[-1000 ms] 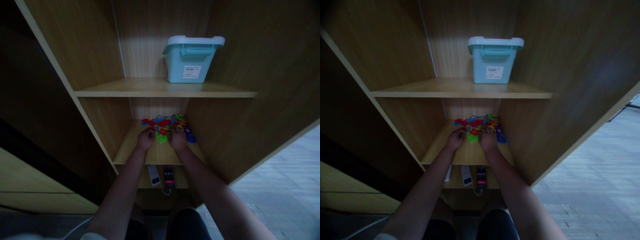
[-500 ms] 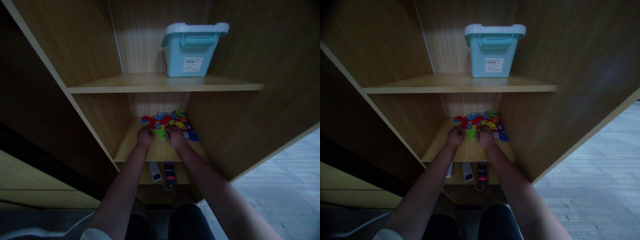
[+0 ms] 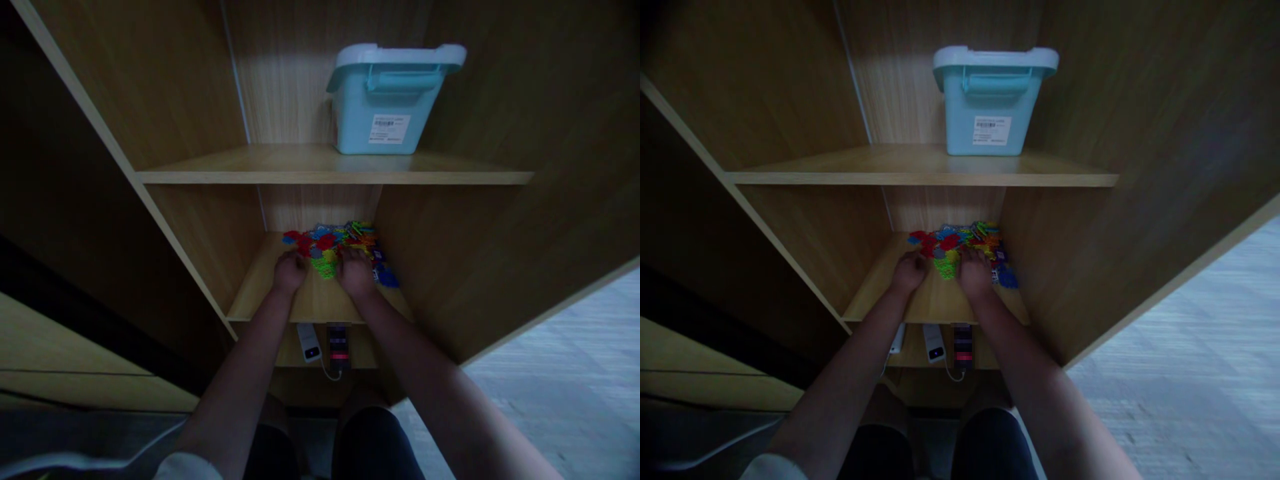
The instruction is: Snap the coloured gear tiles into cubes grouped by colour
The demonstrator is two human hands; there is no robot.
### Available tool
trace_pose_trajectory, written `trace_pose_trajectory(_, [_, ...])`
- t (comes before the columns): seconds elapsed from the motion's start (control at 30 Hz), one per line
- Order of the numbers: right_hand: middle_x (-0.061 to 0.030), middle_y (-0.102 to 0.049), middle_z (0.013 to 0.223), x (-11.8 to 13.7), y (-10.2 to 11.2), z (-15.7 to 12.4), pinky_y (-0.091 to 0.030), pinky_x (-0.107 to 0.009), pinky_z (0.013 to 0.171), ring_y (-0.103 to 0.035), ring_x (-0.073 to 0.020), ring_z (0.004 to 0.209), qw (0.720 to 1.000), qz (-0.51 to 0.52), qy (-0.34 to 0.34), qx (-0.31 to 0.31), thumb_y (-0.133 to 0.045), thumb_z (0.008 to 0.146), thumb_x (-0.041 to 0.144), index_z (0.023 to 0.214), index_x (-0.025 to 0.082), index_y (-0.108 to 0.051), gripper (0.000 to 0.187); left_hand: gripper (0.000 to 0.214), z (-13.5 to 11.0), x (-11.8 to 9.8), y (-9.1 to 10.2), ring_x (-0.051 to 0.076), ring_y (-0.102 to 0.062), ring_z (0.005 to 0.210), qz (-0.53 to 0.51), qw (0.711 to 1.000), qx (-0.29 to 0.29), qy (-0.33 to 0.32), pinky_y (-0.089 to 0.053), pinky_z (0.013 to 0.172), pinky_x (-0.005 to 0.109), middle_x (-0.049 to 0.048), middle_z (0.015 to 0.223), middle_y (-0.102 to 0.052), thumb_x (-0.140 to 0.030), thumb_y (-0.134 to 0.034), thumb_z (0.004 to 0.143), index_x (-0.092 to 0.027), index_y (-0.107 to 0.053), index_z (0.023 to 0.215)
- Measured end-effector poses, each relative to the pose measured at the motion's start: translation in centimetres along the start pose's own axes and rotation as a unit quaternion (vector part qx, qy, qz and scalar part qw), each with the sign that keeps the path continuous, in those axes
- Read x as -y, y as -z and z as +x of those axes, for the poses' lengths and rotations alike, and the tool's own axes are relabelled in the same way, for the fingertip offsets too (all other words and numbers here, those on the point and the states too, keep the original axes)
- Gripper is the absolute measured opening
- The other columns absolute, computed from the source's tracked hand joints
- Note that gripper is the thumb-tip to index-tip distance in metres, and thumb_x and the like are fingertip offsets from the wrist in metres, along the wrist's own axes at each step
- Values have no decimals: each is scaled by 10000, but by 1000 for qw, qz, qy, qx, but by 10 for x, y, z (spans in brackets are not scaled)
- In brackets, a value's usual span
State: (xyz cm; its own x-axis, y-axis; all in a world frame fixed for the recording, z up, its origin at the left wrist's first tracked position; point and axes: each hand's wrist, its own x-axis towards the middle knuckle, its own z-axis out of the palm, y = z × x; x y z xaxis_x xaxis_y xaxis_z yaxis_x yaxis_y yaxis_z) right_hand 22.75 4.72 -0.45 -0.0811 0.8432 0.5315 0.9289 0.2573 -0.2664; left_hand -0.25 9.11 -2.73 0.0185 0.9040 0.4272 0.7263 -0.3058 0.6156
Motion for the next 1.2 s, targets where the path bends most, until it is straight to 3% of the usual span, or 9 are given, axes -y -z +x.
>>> trace_pose_trajectory(0.23, [-109, -770, 1313, -6, 5, 3, -544, -398, 1089, -706, -256, 1220, 990, 128, 58, -28, -467, 1089, 248, 1305, 227, -756, 361, 249, -1, -8, 3, 255, -698, 1211, -113, 993, -16, -32, -557, 1109, 506, 99, 1262, -744, -369, -699, 1034, -179, -714, 1195])
trace_pose_trajectory(0.37, [-96, -790, 1258, -3, 4, 1, -587, -400, 1024, -749, -248, 1124, 979, 180, 87, -26, -528, 1087, 297, 1252, 243, -771, 298, 250, -5, -12, -1, 198, -758, 1045, -186, 980, 35, -63, -590, 1021, 366, 65, 1103, -799, -340, -682, 1025, -216, -712, 1240])
trace_pose_trajectory(0.53, [-74, -808, 1154, 1, -3, -1, -605, -353, 926, -773, -220, 988, 973, 203, 106, -6, -569, 1075, 298, 1213, 235, -753, 239, 202, -5, -7, -7, 203, -762, 920, -241, 967, 66, -53, -602, 905, 345, 55, 972, -802, -376, -678, 1000, -213, -736, 1105])
trace_pose_trajectory(0.77, [-92, -793, 1130, 0, -7, -1, -547, -350, 959, -731, -230, 1035, 983, 141, 118, 23, -563, 1086, 284, 1193, 205, -728, 212, 148, 3, 4, -12, 180, -742, 836, -305, 952, 36, -12, -594, 849, 331, 30, 896, -779, -291, -740, 904, -210, -703, 1023])
trace_pose_trajectory(0.9, [-63, -800, 1071, 3, -9, -1, -496, -345, 1007, -696, -245, 1090, 980, 85, 166, 73, -687, 1035, 349, 1114, 236, -762, 156, 285, 7, 10, -14, 162, -719, 765, -341, 940, -18, 18, -588, 749, 298, -11, 861, -728, -210, -765, 834, -235, -637, 1088])
trace_pose_trajectory(1.0, [-91, -794, 1073, 5, -10, -1, -466, -371, 1027, -682, -267, 1095, 982, 40, 161, 84, -642, 1041, 307, 1033, 219, -776, 160, 411, 7, 10, -14, 163, -727, 805, -365, 930, -33, 23, -591, 712, 276, -5, 959, -739, -173, -783, 790, -259, -619, 1157])
trace_pose_trajectory(1.1, [-138, -782, 1063, 6, -9, -2, -451, -407, 1014, -666, -302, 1082, 988, -3, 134, 79, -600, 1031, 268, 979, 184, -774, 200, 477, 5, 8, -13, 161, -729, 816, -379, 925, -30, 16, -592, 686, 271, 15, 1080, -752, -202, -795, 795, -280, -638, 1239])
trace_pose_trajectory(1.2, [-137, -778, 1092, 10, -5, -3, -445, -404, 999, -649, -308, 1108, 989, -29, 123, 79, -597, 1028, 300, 1003, 193, -774, 208, 346, 4, 6, -11, 160, -716, 751, -383, 923, -21, 11, -581, 663, 289, 29, 1031, -758, -295, -788, 845, -248, -685, 1172])
